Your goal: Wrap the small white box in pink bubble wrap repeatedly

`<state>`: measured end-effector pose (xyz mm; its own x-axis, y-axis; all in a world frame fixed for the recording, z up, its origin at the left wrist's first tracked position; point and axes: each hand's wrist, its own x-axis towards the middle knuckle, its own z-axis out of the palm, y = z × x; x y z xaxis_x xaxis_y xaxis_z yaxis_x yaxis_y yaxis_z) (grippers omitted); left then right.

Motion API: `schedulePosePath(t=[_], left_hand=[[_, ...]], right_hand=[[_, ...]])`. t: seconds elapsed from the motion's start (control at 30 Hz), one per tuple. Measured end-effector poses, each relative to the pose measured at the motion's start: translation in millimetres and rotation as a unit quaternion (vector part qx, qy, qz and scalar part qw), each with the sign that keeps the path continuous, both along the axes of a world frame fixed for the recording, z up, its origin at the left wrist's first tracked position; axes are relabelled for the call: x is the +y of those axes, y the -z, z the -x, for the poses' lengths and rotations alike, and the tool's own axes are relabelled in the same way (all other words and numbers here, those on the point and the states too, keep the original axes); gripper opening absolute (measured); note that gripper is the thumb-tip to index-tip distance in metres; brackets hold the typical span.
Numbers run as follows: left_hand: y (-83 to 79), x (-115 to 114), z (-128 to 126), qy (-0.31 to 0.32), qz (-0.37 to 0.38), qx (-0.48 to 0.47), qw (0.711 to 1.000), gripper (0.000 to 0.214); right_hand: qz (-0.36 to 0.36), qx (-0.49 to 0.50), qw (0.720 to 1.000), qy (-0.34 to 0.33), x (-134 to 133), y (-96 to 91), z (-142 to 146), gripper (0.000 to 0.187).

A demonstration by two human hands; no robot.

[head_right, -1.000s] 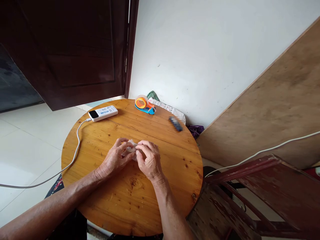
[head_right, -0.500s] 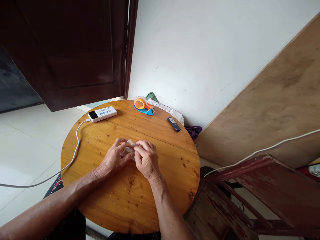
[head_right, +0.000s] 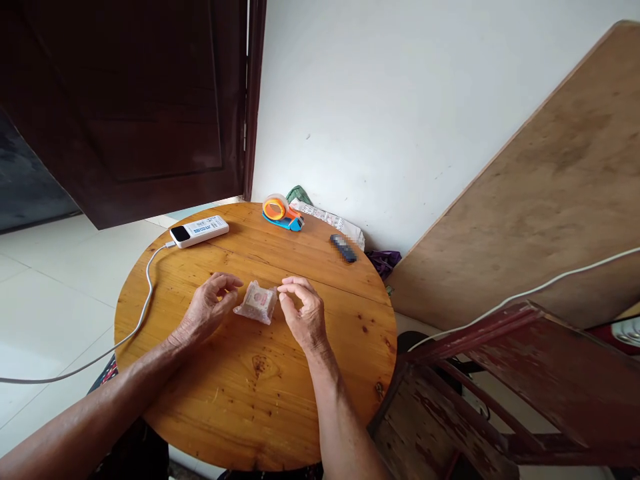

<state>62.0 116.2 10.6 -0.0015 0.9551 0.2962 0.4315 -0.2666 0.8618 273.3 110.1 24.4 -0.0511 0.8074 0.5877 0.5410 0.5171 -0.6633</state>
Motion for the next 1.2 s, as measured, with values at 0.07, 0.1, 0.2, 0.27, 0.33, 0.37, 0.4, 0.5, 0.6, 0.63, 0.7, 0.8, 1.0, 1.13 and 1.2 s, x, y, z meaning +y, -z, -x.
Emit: schedulePosePath(t=[0.07,0.1,0.2,0.27,0.33,0.37,0.4,0.5,0.6,0.63,0.7,0.8,1.0,1.13,1.2], left_hand=[[1.5,1.9,-1.1,0.002,0.043,-0.013,0.999,0.021],[2.1,2.3,-1.8,0.002,0.058,-0.02,0.998,0.022],[3.3,2.1,-2.9,0.001,0.081,-0.037,0.996,0.024],[4.1,2.0,-3.1,-0.002,0.1,-0.045,0.994,0.026],[5.4,2.5,-3.3,0.003,0.133,-0.057,0.99,0.031],[6.3,2.8,-3.5,0.007,0.149,-0.063,0.987,0.034],[7.4,3.2,-3.8,0.014,0.161,-0.072,0.984,0.037],[11.5,3.8,-5.2,0.033,0.153,-0.104,0.982,0.043],[15.4,2.6,-6.9,0.052,0.121,-0.095,0.987,0.049],[16.2,1.8,-7.4,0.056,0.112,-0.079,0.989,0.05],[16.9,0.1,-8.5,0.062,0.096,-0.044,0.992,0.051],[15.6,-1.6,-10.0,0.072,0.079,-0.005,0.994,0.049],[9.8,-2.3,-10.8,0.082,0.084,0.021,0.993,0.051],[8.0,-1.5,-11.1,0.075,0.082,0.027,0.993,0.05],[8.7,-0.4,-11.5,0.072,0.077,0.027,0.994,0.052]], right_hand=[[0.014,-0.006,1.0,-0.023,-0.3,0.5,1.1,0.012],[0.021,-0.01,0.999,-0.034,-0.7,0.7,1.7,0.012],[0.043,-0.024,0.997,-0.059,-2.4,1.1,3.8,0.015],[0.057,-0.032,0.996,-0.068,-3.5,1.8,5.1,0.019],[0.064,-0.039,0.994,-0.075,-4.0,2.9,6.3,0.021],[0.065,-0.042,0.994,-0.078,-4.1,3.5,6.8,0.022],[0.065,-0.045,0.994,-0.079,-4.1,4.1,7.4,0.023],[0.063,-0.048,0.994,-0.077,-3.8,5.3,9.1,0.023],[0.057,-0.049,0.994,-0.073,-3.6,5.4,10.5,0.022],[0.055,-0.049,0.995,-0.073,-3.6,5.3,10.8,0.022],[0.052,-0.051,0.995,-0.071,-3.6,5.0,11.3,0.021],[0.046,-0.056,0.995,-0.067,-3.4,4.7,11.8,0.02],[0.021,-0.07,0.996,-0.058,-3.8,4.5,17.3,0.016],[0.01,-0.069,0.996,-0.056,-3.3,5.1,23.6,0.012],[0.012,-0.052,0.997,-0.049,-1.6,4.5,25.7,0.012]])
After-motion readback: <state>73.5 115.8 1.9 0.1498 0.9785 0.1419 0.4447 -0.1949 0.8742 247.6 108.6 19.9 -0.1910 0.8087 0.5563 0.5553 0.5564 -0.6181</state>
